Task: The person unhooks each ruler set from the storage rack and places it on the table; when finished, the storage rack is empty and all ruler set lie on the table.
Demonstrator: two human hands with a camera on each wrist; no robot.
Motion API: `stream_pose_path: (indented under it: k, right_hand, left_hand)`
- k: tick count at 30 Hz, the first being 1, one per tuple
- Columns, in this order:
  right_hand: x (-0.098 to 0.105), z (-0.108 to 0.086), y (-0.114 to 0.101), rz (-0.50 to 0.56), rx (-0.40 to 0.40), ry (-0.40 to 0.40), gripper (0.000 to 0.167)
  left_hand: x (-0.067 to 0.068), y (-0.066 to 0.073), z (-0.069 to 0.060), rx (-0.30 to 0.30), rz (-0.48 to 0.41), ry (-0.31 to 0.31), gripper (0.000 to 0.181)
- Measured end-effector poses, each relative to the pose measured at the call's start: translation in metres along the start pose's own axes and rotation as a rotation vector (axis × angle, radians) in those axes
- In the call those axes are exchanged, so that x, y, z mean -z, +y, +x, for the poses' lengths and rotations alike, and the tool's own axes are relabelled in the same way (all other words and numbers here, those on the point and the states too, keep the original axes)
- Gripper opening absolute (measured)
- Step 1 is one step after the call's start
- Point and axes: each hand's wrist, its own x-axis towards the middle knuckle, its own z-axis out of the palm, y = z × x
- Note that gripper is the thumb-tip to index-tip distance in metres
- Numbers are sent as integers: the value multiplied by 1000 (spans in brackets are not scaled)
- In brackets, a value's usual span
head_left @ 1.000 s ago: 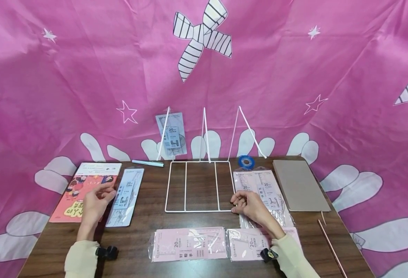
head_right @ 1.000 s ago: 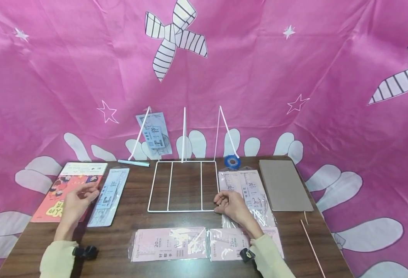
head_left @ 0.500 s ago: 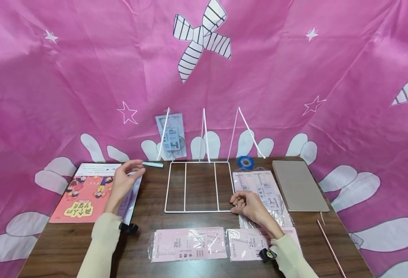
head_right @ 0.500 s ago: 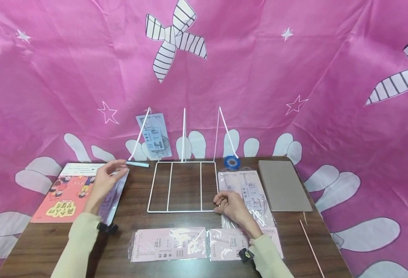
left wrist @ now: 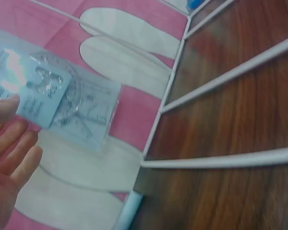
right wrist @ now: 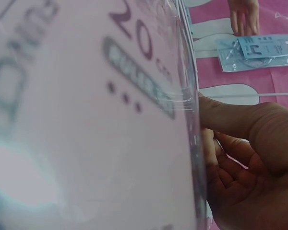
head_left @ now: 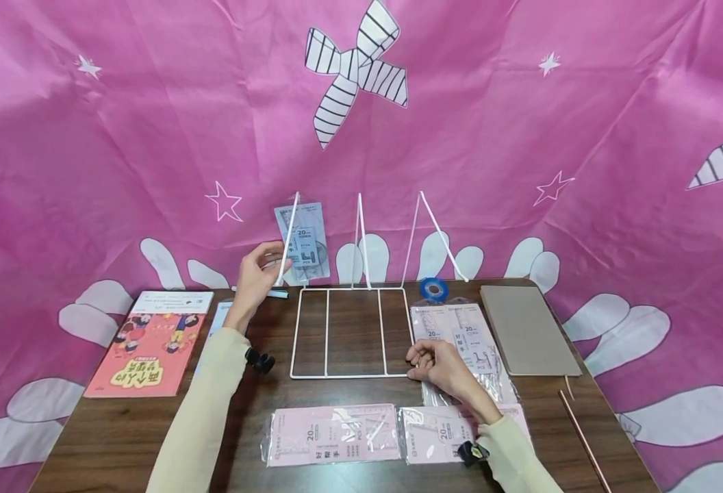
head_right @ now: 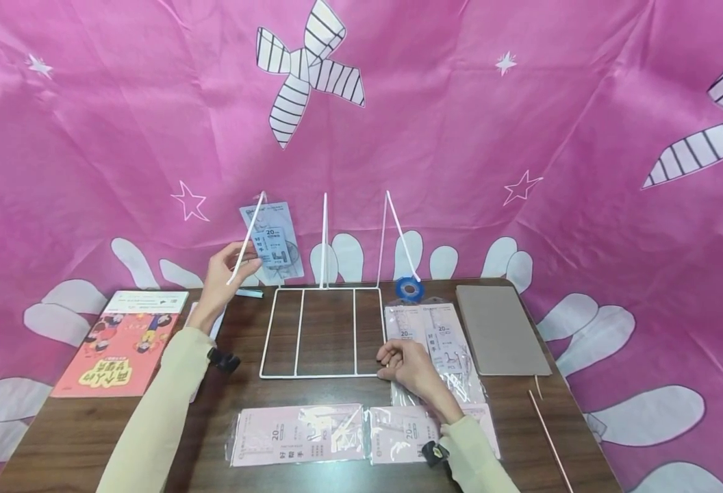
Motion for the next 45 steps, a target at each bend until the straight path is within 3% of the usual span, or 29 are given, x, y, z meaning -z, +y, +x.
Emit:
stream_pose_path:
  k: [5,15,29,45]
  right_hand:
    - [-1,0,0,13,4,6,28]
    - [-1,-8,-21,15,7,14,26]
    - [0,-1,0,28,14,2,28]
    - [0,0,0,28,7,-7,27]
  left_hand:
    - [-8,-12,11,8,-27,49,39]
    - [-16,-15,11,-43,-78,96,25]
    - [-4,-6,-16,-26,-13,82,25]
    - [-5,2,-54,-55,-86,50,21]
